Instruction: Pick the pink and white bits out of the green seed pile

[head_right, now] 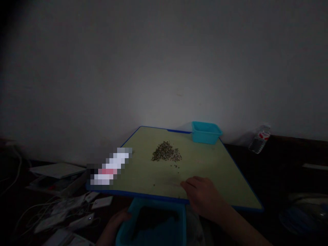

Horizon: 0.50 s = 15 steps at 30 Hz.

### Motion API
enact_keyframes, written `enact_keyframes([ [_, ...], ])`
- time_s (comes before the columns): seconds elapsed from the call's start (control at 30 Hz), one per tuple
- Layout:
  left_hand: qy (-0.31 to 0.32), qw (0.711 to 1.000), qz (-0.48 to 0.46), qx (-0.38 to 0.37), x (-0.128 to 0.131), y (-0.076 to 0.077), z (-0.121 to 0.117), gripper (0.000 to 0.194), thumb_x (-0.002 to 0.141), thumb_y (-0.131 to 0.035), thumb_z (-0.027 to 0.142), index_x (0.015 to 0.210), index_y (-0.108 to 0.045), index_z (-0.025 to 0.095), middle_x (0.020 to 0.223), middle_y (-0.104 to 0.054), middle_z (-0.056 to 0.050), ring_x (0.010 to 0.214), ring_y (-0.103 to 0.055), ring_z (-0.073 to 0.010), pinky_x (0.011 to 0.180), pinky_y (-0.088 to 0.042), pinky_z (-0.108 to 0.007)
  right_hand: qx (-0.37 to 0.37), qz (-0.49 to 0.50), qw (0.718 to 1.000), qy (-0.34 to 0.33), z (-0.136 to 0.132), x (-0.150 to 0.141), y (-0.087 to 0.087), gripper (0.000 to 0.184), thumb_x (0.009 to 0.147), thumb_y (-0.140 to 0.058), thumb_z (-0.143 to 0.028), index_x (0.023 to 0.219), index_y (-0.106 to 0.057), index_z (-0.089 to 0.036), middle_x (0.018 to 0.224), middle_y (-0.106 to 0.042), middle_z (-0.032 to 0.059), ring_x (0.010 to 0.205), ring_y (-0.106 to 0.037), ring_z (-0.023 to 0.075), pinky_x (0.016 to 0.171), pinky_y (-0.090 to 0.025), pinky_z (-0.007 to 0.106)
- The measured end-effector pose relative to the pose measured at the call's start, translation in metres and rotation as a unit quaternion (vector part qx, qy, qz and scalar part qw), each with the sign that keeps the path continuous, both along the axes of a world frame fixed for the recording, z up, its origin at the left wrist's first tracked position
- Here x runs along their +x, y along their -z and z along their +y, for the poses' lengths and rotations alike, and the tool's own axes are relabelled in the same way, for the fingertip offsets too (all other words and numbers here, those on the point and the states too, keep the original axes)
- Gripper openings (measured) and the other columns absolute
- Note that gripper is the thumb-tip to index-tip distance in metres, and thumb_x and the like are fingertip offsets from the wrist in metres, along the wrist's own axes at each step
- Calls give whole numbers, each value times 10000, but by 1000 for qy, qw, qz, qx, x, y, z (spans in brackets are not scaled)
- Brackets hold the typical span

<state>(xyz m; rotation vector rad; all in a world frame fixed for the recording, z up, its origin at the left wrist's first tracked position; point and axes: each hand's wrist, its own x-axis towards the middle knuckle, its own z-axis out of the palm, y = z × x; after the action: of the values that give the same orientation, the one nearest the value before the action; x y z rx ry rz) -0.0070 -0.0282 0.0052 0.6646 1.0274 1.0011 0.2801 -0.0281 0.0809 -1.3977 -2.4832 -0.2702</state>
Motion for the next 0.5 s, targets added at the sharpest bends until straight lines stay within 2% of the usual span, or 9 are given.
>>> enact_keyframes([
  [0.1, 9, 1000, 9, 8, -2, 8, 1, 165, 631, -546, 195, 693, -687, 137, 566, -695, -31, 540, -597, -211, 519, -443, -289, -3, -33, 999, 1, -9, 0, 5, 347, 790, -457, -123, 1117, -546, -201, 951, -625, 64, 824, -561, 178, 698, -402, 295],
  [0.23, 31, 999, -14, -5, -3, 16, 3, 196, 654, -532, 209, 759, -678, 132, 602, -701, -41, 543, -594, -217, 558, -459, -321, -3, -66, 998, -12, -13, 2, 18, 375, 778, -472, -145, 1149, -511, -175, 950, -611, 74, 836, -547, 193, 693, -396, 310],
  [0.37, 11, 1000, -11, -4, -1, 10, -1, 166, 649, -544, 220, 724, -672, 145, 578, -679, -26, 528, -574, -192, 518, -427, -277, 3, -89, 996, -22, -13, 1, 26, 411, 759, -483, -142, 1169, -490, -155, 918, -602, 79, 791, -538, 192, 661, -390, 310],
  [0.5, 0, 1000, 7, -8, 1, 0, -2, 140, 596, -578, 238, 664, -672, 160, 555, -672, -16, 533, -578, -202, 552, -445, -297, 3, -100, 995, -22, -14, 5, 26, 412, 757, -489, -149, 1169, -493, -149, 893, -598, 82, 767, -531, 189, 656, -391, 309],
])
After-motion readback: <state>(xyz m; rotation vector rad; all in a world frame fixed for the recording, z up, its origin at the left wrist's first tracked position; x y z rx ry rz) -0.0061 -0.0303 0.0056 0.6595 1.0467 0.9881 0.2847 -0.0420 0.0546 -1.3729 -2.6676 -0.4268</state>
